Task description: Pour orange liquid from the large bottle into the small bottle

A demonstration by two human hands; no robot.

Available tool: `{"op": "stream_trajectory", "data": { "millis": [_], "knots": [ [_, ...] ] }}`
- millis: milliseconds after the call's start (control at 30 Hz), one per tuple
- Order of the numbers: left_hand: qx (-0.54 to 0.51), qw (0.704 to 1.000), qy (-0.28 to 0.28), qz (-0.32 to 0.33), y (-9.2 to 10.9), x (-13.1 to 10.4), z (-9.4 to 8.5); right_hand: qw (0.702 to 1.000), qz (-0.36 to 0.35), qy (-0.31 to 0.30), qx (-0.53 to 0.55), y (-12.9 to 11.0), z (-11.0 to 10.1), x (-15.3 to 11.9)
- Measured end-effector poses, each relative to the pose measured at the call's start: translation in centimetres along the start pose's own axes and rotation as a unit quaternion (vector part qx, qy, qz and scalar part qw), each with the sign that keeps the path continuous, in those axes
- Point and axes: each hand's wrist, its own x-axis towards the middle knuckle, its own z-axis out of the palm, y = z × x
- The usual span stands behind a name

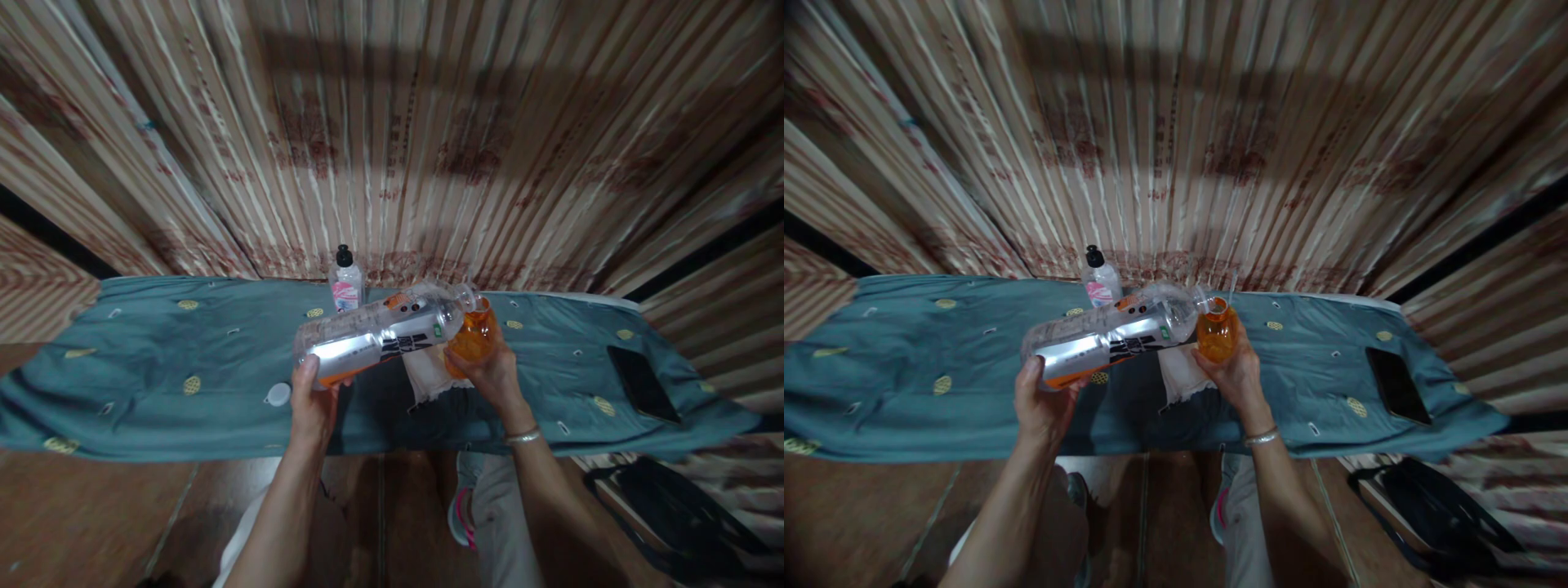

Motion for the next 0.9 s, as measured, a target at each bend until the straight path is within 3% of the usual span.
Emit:
{"op": "stream_trajectory", "data": {
  "millis": [900],
  "knots": [
    [0.020,1.000,-0.023,0.006,0.14,0.03,-0.15,1.000,-0.017,0.002,0.006,0.22,0.15,-0.03]
  ]
}}
